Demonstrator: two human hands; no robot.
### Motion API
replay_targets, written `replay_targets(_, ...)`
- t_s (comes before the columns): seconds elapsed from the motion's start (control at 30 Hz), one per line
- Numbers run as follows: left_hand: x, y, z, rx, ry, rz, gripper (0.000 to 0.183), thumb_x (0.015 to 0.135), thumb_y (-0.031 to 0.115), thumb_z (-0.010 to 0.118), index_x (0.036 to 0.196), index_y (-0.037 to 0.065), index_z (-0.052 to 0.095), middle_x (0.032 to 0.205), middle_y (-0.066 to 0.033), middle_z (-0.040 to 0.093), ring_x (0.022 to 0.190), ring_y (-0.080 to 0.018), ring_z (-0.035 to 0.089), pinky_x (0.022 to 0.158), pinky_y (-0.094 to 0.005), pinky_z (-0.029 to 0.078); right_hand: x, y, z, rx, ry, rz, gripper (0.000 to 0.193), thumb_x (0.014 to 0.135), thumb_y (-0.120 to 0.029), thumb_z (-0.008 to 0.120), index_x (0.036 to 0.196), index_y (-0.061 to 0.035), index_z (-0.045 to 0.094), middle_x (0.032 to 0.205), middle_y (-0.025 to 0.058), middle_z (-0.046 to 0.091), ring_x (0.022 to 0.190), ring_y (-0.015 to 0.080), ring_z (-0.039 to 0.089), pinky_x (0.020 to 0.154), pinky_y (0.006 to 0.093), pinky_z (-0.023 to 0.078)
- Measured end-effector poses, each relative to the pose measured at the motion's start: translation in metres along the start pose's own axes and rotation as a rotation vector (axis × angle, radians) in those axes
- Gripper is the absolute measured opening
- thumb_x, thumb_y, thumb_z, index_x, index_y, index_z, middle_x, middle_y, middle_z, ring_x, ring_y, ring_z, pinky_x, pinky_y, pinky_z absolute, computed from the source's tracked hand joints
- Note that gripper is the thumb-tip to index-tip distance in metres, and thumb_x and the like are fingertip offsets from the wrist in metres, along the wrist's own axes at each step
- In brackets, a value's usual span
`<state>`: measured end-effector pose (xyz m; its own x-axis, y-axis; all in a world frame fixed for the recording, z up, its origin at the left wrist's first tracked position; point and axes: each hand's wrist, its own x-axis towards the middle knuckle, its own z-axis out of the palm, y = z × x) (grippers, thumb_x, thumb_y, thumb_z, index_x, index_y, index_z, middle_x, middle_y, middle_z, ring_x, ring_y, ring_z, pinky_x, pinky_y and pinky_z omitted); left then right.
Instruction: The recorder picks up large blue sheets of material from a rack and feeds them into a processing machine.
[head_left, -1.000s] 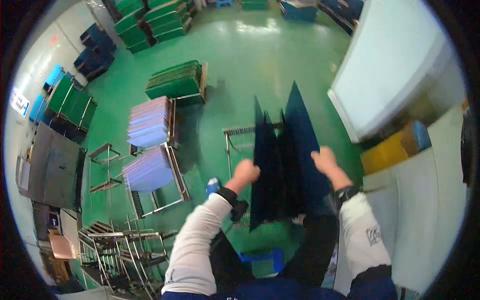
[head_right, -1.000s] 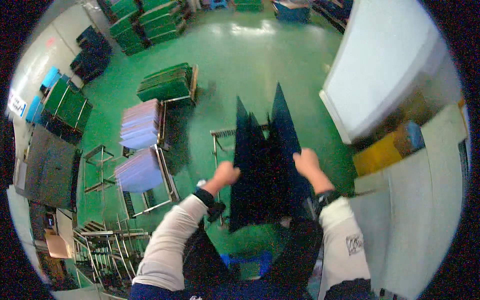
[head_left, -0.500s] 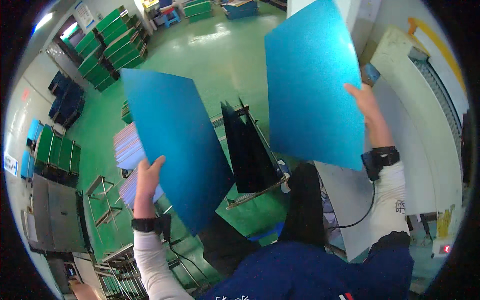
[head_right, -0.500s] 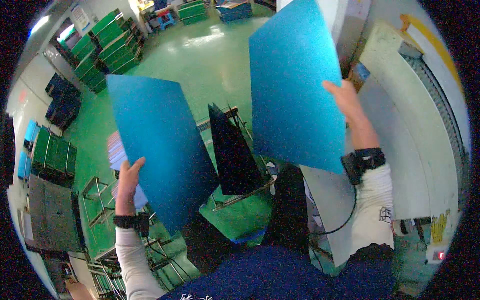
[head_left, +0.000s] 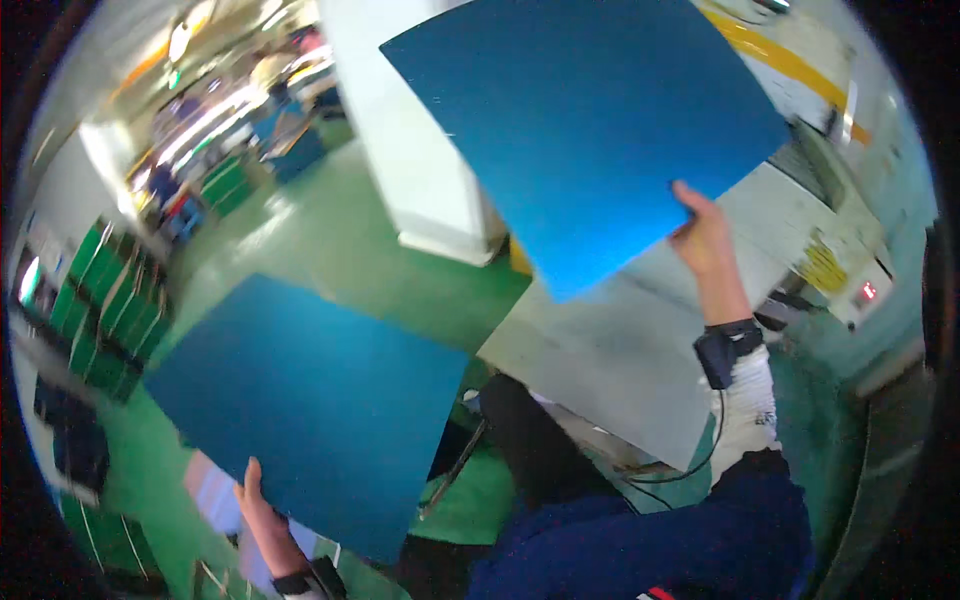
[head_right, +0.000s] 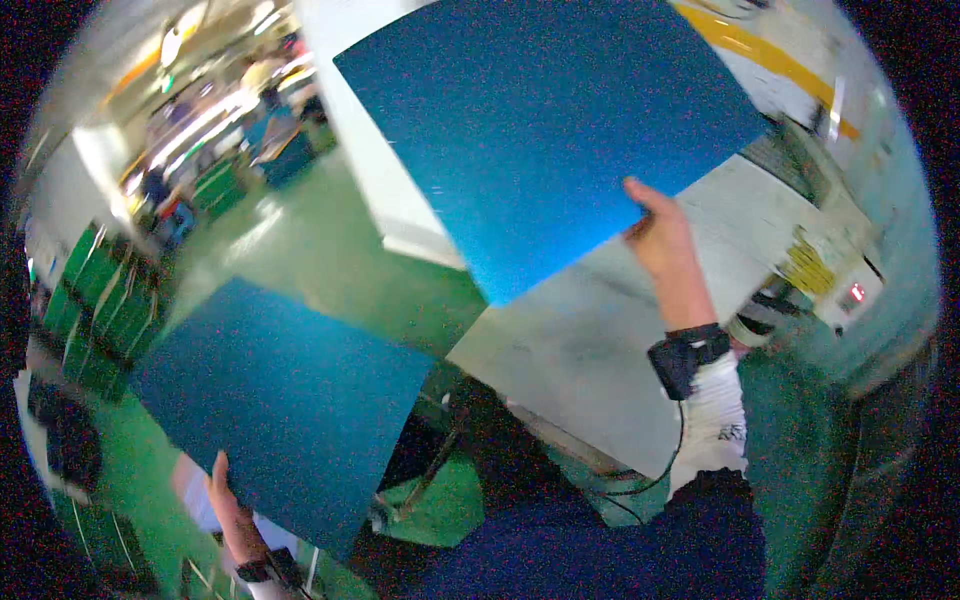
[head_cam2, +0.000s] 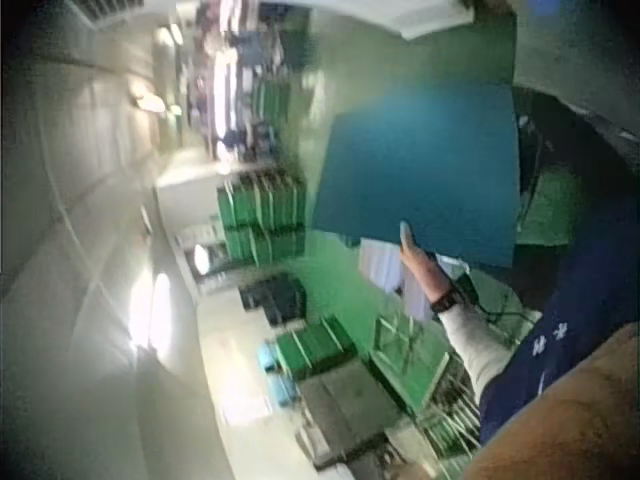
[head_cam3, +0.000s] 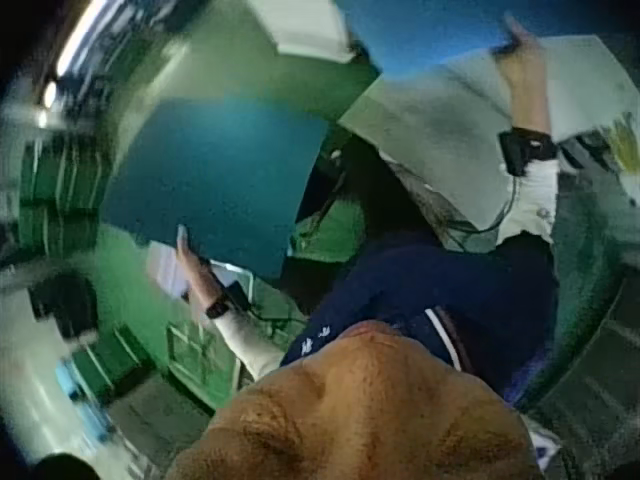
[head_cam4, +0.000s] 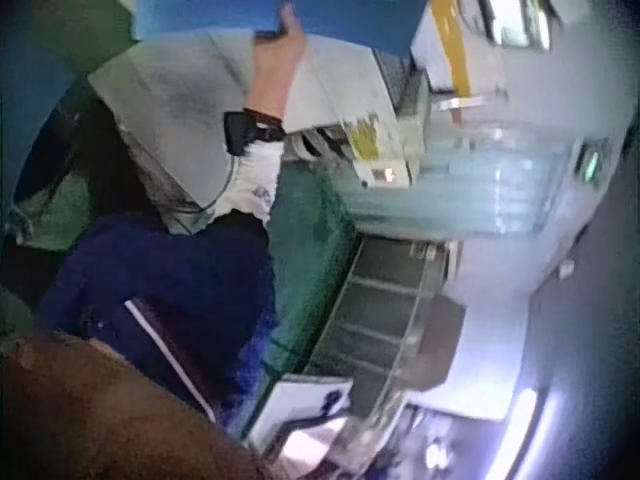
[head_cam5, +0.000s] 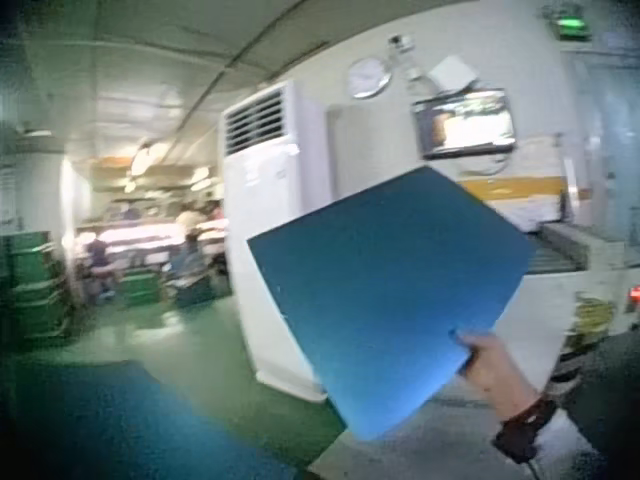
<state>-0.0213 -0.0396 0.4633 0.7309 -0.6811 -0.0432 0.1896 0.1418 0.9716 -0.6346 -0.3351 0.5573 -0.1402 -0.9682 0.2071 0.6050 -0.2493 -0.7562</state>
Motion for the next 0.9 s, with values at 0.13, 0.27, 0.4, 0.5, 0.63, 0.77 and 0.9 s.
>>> replay_targets(0.13,-0.003,-0.051,0.036,-0.052,0.017,-0.047,0.036,0.09,0.023,0.065,0.114,-0.004,0.06,0.1,-0.0127,0.066,0.086,-0.0247,0.067,0.075,-0.0373,0.057,-0.012,-0.017,-0.031,0.093,-0.001,-0.059,0.031,0.088,-0.004,0.065,0.118,-0.0021,0.057,0.113,0.0101,0.064,0.104,0.0241,0.063,0.091,0.0394,0.053)
replay_targets(0.27,0.004,-0.086,0.045,-0.157,-0.136,-0.154,0.035,0.092,0.027,0.061,0.11,-0.004,0.061,0.1,-0.0131,0.066,0.087,-0.0256,0.066,0.077,-0.0391,0.056,-0.012,-0.024,-0.039,0.142,0.214,-0.172,0.029,0.088,-0.004,0.066,0.116,-0.0062,0.057,0.111,0.0083,0.064,0.096,0.0231,0.065,0.086,0.0396,0.053)
replay_targets(0.4,-0.014,-0.093,0.074,-0.269,-0.188,-0.214,0.037,0.092,0.029,0.058,0.109,-0.004,0.061,0.101,-0.0132,0.066,0.089,-0.0271,0.066,0.077,-0.042,0.056,-0.008,-0.022,-0.046,0.043,0.349,-0.164,0.025,0.088,-0.009,0.068,0.111,-0.0074,0.058,0.108,0.0078,0.064,0.094,0.0215,0.065,0.078,0.0369,0.053)
replay_targets(0.5,-0.021,-0.094,0.083,-0.309,-0.191,-0.261,0.033,0.089,0.023,0.06,0.108,-0.004,0.061,0.099,-0.0133,0.066,0.09,-0.0279,0.066,0.078,-0.0423,0.056,0.0,-0.011,-0.047,-0.007,0.351,-0.14,0.025,0.088,-0.014,0.07,0.108,-0.0065,0.058,0.103,0.0084,0.064,0.089,0.0219,0.065,0.072,0.0374,0.053)
replay_targets(0.63,-0.022,-0.11,0.097,-0.338,-0.174,-0.389,0.03,0.086,0.012,0.063,0.11,-0.006,0.059,0.101,-0.0139,0.064,0.09,-0.0282,0.065,0.076,-0.0434,0.056,0.006,-0.011,-0.039,-0.045,0.297,-0.048,0.027,0.088,-0.02,0.071,0.104,-0.0028,0.058,0.099,0.0135,0.065,0.079,0.0243,0.065,0.067,0.0383,0.055)
replay_targets(0.77,-0.027,-0.132,0.124,-0.261,-0.331,-0.507,0.031,0.085,0.005,0.063,0.115,-0.004,0.058,0.107,-0.0142,0.063,0.096,-0.0289,0.064,0.083,-0.0462,0.055,0.004,-0.03,-0.013,-0.135,0.146,0.023,0.028,0.093,-0.025,0.064,0.103,-0.0007,0.056,0.102,0.0187,0.067,0.08,0.025,0.066,0.066,0.0343,0.055)
replay_targets(0.9,-0.061,-0.132,0.168,-0.075,-0.455,-0.589,0.032,0.088,0.005,0.063,0.118,-0.003,0.057,0.111,-0.0148,0.063,0.099,-0.0294,0.064,0.087,-0.0458,0.053,0.017,-0.024,-0.013,-0.083,0.148,0.03,0.027,0.093,-0.024,0.063,0.103,0.0005,0.056,0.102,0.0218,0.067,0.08,0.0245,0.065,0.066,0.0328,0.055)
